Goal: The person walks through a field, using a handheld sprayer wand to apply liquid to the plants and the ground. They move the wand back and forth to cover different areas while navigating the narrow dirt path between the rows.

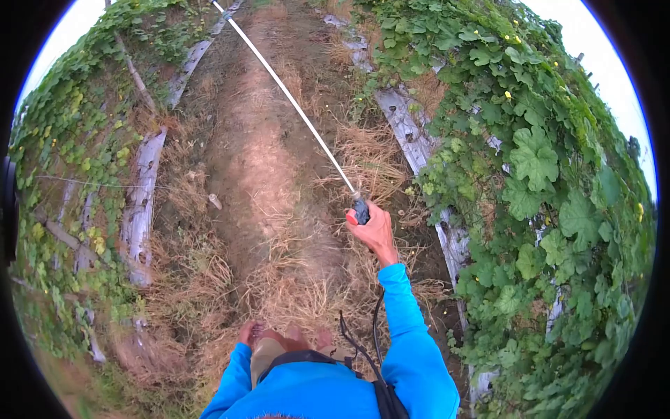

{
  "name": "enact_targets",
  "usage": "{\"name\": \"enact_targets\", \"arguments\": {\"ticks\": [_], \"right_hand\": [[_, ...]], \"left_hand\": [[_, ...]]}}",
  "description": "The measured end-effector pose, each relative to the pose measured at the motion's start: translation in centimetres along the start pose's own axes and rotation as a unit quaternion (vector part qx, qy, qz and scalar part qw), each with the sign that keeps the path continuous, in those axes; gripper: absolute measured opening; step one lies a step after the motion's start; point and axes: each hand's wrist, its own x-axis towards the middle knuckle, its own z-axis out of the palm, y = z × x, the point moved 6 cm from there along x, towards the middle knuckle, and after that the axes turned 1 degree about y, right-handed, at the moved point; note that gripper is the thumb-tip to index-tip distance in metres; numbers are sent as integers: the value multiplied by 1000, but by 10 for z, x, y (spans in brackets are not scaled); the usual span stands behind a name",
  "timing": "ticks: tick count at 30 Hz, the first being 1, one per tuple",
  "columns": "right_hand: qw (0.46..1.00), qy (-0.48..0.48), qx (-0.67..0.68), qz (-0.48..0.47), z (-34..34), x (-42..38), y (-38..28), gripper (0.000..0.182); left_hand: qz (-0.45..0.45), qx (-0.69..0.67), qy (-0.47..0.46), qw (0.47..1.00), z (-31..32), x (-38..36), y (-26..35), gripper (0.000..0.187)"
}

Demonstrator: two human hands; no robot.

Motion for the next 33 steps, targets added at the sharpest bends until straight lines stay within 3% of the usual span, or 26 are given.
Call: {"name": "enact_targets", "arguments": {"ticks": [3,8,14,16,19,23,24,27,33], "right_hand": [[997,-27,29,68,-5,-35,20,25],[996,-3,19,90,-18,-74,54,28],[981,115,35,153,-2,-114,69,29],[980,136,13,146,9,-112,74,27],[976,88,139,143,38,-92,72,31],[980,110,95,134,45,-69,31,32],[976,96,91,172,42,-70,30,34],[966,138,78,204,31,-86,50,32],[917,214,232,243,35,-105,77,21]], "left_hand": [[-35,-34,2,999,-2,19,0,35],[-70,1,-43,997,4,57,8,37],[-78,-7,-55,995,15,113,43,37],[-77,2,-68,995,12,134,51,37],[-67,26,-82,994,7,155,74,38],[-67,21,-97,993,-2,179,112,39],[-78,13,-106,991,-2,185,119,38],[-73,7,-107,992,-5,201,134,37],[-65,8,-95,993,-14,232,135,36]]}}
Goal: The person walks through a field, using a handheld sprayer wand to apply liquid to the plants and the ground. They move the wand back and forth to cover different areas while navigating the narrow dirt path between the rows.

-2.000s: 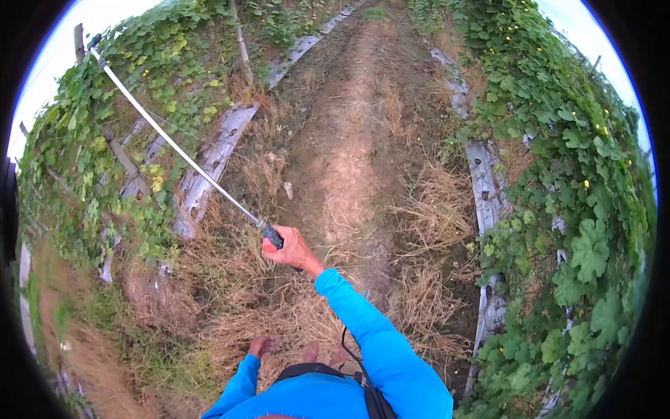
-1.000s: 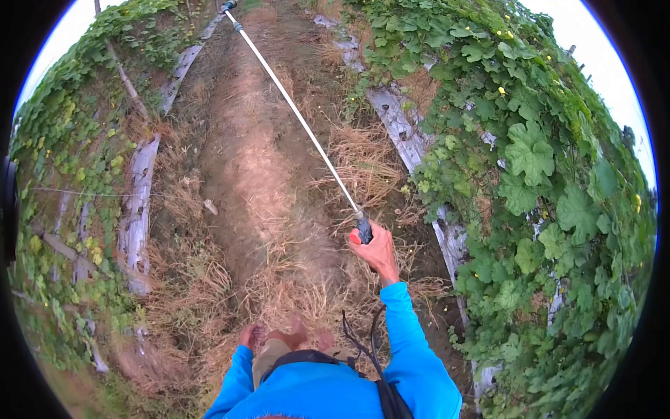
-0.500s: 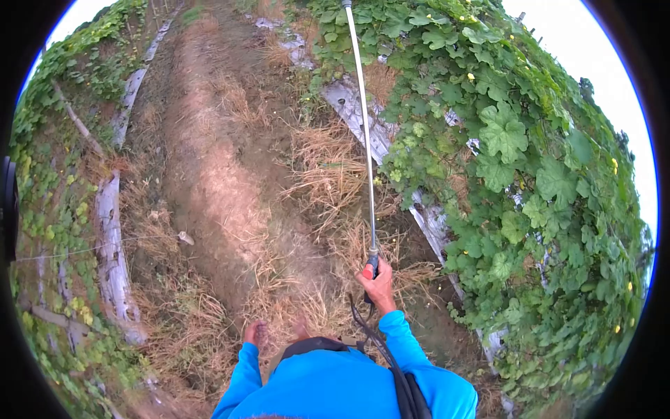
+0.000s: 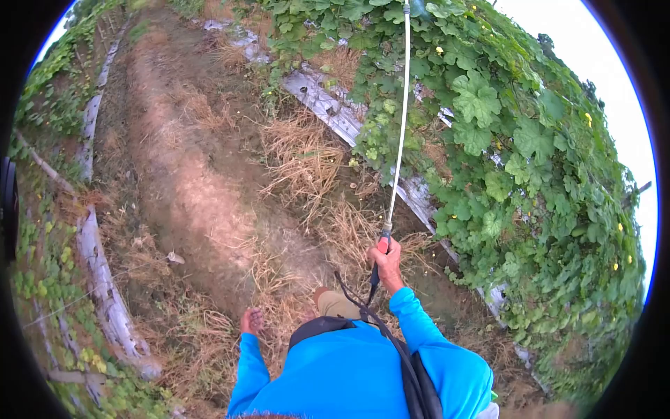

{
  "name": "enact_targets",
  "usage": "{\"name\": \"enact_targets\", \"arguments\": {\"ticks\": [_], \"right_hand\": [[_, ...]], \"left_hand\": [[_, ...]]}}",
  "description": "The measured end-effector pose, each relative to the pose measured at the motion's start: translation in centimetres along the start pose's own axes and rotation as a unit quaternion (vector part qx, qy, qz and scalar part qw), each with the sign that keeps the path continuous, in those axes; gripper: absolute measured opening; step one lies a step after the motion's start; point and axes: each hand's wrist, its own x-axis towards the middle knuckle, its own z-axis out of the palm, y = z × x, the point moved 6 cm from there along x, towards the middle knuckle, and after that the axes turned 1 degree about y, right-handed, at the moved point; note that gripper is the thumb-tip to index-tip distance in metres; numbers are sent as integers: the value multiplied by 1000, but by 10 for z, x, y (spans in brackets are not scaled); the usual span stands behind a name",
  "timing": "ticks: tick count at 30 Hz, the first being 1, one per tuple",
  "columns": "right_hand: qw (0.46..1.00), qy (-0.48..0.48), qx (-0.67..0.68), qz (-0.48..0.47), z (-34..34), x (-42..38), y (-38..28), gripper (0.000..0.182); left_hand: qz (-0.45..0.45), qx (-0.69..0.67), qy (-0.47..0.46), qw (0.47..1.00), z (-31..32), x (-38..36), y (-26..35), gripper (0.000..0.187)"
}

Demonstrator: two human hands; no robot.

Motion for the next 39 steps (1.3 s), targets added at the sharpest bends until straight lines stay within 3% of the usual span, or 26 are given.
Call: {"name": "enact_targets", "arguments": {"ticks": [2,5,6,9,15,20,23,29,31,34,35,37,39], "right_hand": [[999,-17,38,7,17,3,-22,20],[995,-67,73,-28,54,21,-59,18],[994,-82,62,-49,65,31,-66,18],[981,-163,90,-47,120,61,-107,20],[906,-372,200,-27,249,139,-197,21],[902,-372,196,-96,340,216,-268,18],[936,-292,119,-158,381,275,-300,23],[949,-167,48,-262,443,353,-359,23],[945,-166,35,-280,462,370,-370,23],[890,-399,189,-118,509,385,-365,21],[888,-406,185,-112,523,389,-359,21],[798,-525,292,-49,550,380,-352,19],[788,-542,289,-40,564,376,-342,19]], "left_hand": [[-39,-49,-75,995,0,15,-17,38],[-66,-18,-31,997,13,0,-19,40],[-87,-69,-59,992,22,-3,-17,23],[-89,-41,-5,995,28,-9,-10,26],[-34,-23,-16,999,18,25,25,36],[16,-8,-13,1000,-14,68,71,47],[24,-6,3,1000,-29,82,107,47],[-9,2,38,999,-58,101,181,44],[-5,10,57,998,-68,111,209,41],[0,-26,62,998,-77,121,233,43],[35,-25,74,996,-77,120,247,44],[66,-29,88,994,-75,119,265,44],[76,-63,67,993,-74,119,275,45]]}}
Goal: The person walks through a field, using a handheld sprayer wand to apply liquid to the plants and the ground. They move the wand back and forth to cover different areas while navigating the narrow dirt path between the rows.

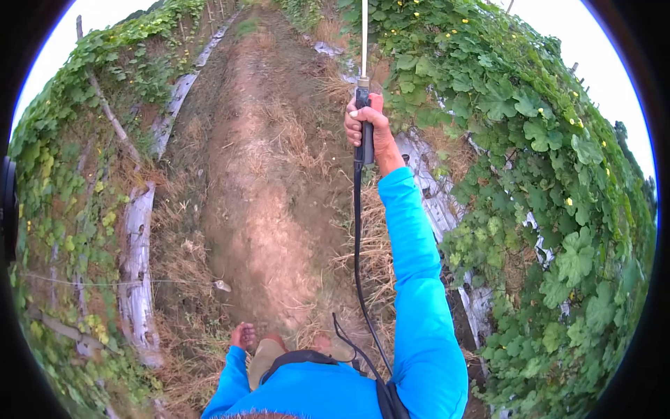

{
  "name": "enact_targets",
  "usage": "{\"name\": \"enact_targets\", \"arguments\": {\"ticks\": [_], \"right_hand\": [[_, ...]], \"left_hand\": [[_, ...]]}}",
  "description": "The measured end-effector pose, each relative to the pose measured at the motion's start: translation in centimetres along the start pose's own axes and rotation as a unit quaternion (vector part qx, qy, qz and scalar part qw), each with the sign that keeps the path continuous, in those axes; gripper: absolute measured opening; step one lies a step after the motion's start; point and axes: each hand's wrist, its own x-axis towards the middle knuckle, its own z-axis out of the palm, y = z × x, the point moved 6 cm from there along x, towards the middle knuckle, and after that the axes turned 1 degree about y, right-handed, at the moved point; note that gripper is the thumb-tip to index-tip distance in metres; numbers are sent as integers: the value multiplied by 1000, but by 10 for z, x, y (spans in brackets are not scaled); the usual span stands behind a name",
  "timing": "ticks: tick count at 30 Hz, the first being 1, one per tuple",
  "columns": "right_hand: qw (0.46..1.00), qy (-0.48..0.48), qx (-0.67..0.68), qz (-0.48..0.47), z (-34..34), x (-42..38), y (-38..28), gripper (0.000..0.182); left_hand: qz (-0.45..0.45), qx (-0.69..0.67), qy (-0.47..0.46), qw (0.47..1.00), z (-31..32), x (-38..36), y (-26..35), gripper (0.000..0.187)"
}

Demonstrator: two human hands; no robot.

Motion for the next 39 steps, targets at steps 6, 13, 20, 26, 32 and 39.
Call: {"name": "enact_targets", "arguments": {"ticks": [6,13,20,26,32,39], "right_hand": [[998,-45,47,-1,-8,8,28,24],[999,-4,-8,-47,-43,32,61,26],[961,186,-170,-115,-68,99,51,17],[949,178,-239,-102,-76,196,36,22],[919,224,-300,-120,-82,268,54,20],[957,205,-199,-57,-88,263,182,21]], "left_hand": [[-3,-8,21,1000,1,21,12,43],[-54,31,-17,998,38,66,33,42],[-78,61,-39,994,65,159,76,50],[-52,63,-66,994,90,231,149,51],[-36,65,-48,996,75,283,213,47],[-58,51,-15,997,56,292,236,44]]}}
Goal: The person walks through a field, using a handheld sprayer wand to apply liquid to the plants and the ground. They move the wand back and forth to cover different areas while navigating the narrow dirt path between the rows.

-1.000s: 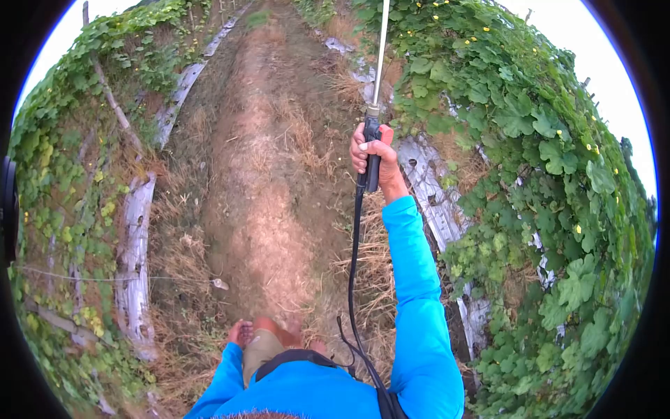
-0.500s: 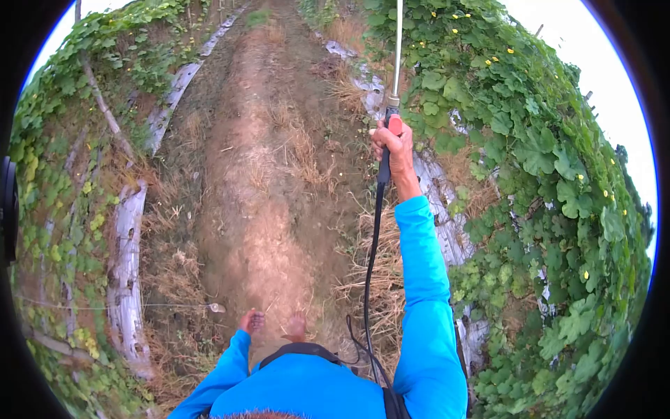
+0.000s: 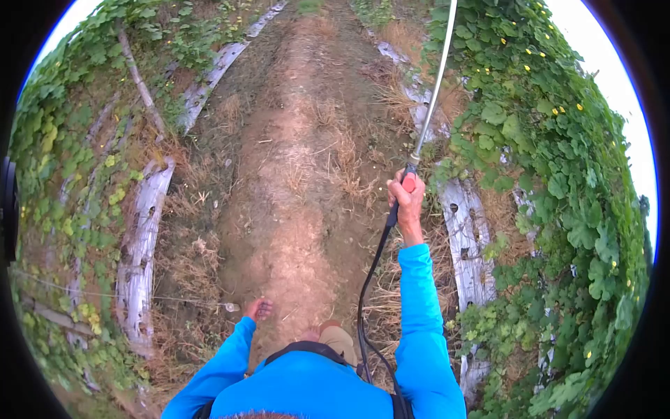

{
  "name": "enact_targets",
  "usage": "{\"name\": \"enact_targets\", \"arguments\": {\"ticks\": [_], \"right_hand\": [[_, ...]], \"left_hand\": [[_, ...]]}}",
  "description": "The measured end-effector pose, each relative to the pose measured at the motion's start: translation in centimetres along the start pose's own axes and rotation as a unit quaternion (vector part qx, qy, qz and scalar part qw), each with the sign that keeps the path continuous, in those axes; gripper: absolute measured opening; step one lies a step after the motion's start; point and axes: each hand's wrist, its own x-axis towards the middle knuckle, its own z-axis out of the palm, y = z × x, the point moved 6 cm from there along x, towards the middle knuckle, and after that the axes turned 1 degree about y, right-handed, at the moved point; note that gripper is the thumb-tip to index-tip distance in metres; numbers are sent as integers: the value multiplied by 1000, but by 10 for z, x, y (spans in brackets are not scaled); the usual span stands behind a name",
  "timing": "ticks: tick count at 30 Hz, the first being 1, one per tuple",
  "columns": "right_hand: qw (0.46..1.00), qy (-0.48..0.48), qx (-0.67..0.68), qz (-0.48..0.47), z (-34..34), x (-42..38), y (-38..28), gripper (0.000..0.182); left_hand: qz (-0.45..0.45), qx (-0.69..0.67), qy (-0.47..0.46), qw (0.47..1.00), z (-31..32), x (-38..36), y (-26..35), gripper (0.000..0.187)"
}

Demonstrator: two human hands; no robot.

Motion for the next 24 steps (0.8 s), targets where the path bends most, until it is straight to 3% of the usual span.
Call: {"name": "enact_targets", "arguments": {"ticks": [4,10,13,20,24], "right_hand": [[973,69,-217,-18,-22,-22,92,26],[987,-119,-32,106,36,-24,131,28],[880,-307,264,248,118,-25,136,38],[710,-458,458,278,265,-8,122,39],[618,-524,506,296,294,-4,128,35]], "left_hand": [[3,-14,32,999,-2,-13,-7,44],[-38,3,41,998,-12,-6,-16,50],[-37,4,38,999,-13,7,2,50],[-25,11,56,998,-27,30,81,50],[-25,31,62,997,-56,43,137,47]]}}
